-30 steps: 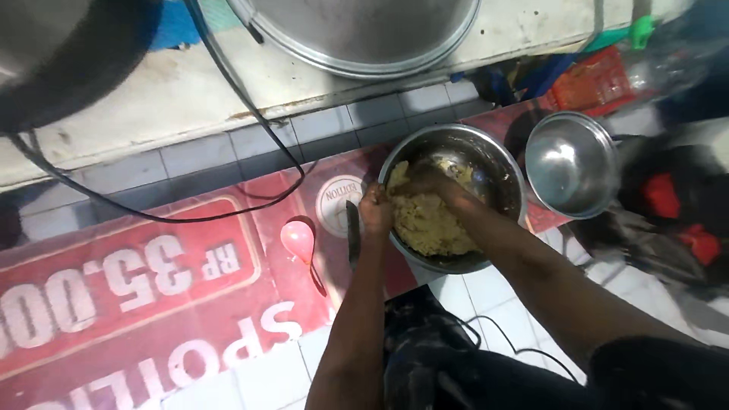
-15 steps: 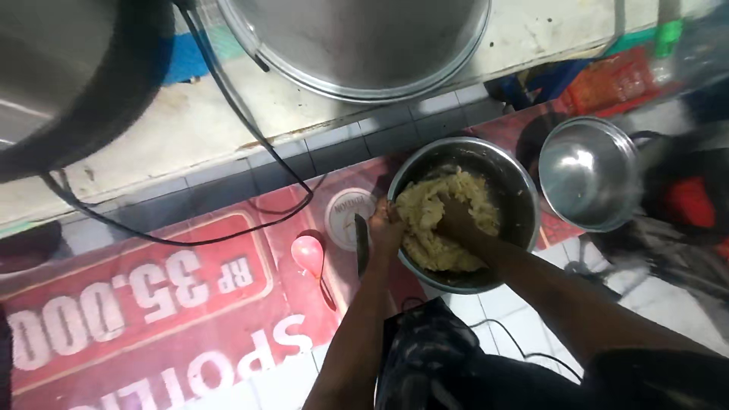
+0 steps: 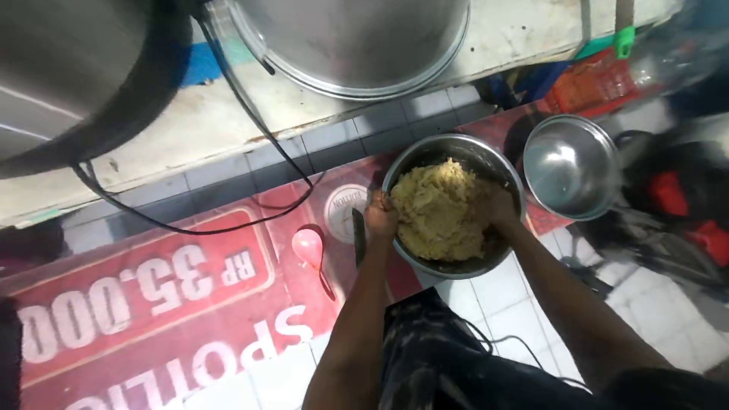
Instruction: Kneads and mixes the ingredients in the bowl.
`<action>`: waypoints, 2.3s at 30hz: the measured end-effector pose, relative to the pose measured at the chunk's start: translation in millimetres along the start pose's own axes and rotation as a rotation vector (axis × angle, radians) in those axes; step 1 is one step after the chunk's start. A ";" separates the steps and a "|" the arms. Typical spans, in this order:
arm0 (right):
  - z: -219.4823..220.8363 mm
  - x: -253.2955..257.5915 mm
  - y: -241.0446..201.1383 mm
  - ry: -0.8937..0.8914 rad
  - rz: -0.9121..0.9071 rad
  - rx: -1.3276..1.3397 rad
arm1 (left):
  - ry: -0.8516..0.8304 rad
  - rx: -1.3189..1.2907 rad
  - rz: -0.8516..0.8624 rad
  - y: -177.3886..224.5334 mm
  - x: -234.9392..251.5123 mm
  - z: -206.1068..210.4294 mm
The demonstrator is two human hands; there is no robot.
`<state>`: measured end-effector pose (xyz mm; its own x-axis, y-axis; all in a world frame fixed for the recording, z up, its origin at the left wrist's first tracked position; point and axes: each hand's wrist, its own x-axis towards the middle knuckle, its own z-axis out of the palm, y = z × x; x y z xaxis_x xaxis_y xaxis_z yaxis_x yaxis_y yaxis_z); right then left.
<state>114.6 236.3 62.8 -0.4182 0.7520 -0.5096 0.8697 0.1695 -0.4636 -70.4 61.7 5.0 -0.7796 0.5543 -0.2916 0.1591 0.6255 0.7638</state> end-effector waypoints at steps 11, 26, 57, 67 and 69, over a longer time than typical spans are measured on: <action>79.3 80.4 -122.0 -0.561 -0.321 -0.312 | 0.018 -0.201 0.034 -11.1 4.1 1.6; 96.7 45.2 0.8 -0.069 -0.567 -0.476 | -0.021 -0.102 0.002 -5.1 -7.4 -0.4; 92.3 8.9 -63.9 -0.284 -0.535 -0.295 | -0.065 -0.077 -0.018 12.2 10.6 -5.5; 123.8 32.6 -7.2 -0.014 -0.435 -0.461 | -0.083 0.059 -0.023 14.0 7.7 -7.5; 126.7 48.1 -13.7 0.018 -0.420 -0.487 | -0.039 0.021 -0.008 7.5 -2.7 -3.5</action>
<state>49.4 189.5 -47.2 -0.7481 0.5688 -0.3417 0.6542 0.7184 -0.2365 -69.2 63.0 13.6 -0.7568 0.5701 -0.3197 0.1664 0.6410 0.7493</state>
